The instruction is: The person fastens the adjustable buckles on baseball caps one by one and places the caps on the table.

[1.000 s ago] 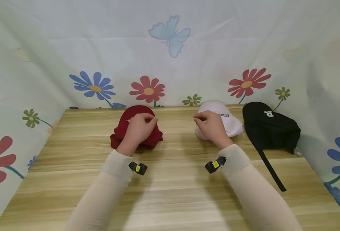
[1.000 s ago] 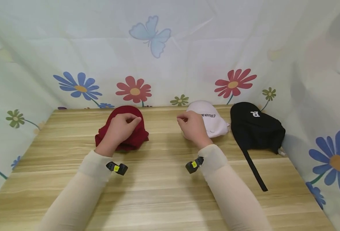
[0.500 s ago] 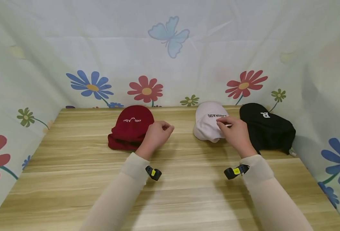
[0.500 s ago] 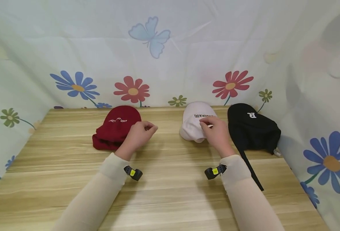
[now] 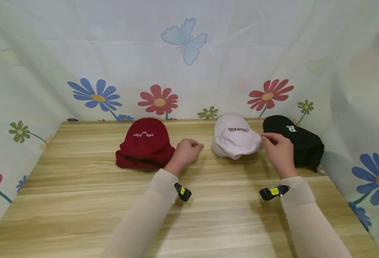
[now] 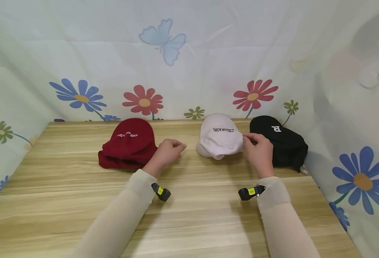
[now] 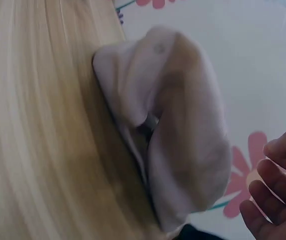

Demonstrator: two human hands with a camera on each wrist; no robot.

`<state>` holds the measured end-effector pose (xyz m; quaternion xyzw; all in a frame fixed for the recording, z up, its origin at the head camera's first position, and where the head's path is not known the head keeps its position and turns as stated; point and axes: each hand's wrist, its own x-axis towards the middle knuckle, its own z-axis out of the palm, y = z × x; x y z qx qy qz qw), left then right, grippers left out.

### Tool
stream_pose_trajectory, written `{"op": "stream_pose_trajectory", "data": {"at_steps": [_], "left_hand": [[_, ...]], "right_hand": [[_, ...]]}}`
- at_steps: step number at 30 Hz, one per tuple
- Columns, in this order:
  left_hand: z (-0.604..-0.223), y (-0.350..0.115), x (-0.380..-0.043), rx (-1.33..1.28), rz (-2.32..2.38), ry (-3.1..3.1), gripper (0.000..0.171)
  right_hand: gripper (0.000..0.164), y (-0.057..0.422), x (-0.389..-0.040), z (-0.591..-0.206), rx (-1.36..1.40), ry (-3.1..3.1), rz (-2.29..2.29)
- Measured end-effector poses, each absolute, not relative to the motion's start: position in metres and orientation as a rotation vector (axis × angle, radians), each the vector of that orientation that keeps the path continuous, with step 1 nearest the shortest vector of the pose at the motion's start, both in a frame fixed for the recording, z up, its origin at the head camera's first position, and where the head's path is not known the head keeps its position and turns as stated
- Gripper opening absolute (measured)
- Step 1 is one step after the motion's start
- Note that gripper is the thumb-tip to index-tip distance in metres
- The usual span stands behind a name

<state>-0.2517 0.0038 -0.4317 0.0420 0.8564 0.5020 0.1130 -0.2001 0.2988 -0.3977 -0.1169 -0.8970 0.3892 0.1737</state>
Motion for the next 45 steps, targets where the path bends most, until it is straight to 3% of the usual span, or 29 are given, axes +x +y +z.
{"op": "stream_pose_trajectory", "data": {"at_steps": [10,17,29,37,45], "left_hand": [[-0.441,0.026,-0.261,-0.091,1.859,1.961,0.044],[-0.444,0.039,-0.263,-0.135,1.92,1.764,0.05],[-0.448,0.052,-0.264,-0.185,1.96,1.625,0.041],[-0.443,0.053,-0.265,-0.226,1.997,1.555,0.039],[-0.44,0.052,-0.267,-0.174,1.982,1.565,0.053]], "right_hand": [[0.046,0.314,-0.209,-0.417,-0.564,-2.478,1.519],[0.045,0.316,-0.219,-0.432,-0.577,-2.365,1.865],[0.047,0.321,-0.223,-0.445,-0.454,-2.701,1.564],[0.035,0.319,-0.222,-0.445,-0.412,-2.682,1.468],[0.038,0.309,-0.217,-0.426,-0.375,-2.558,1.625]]}}
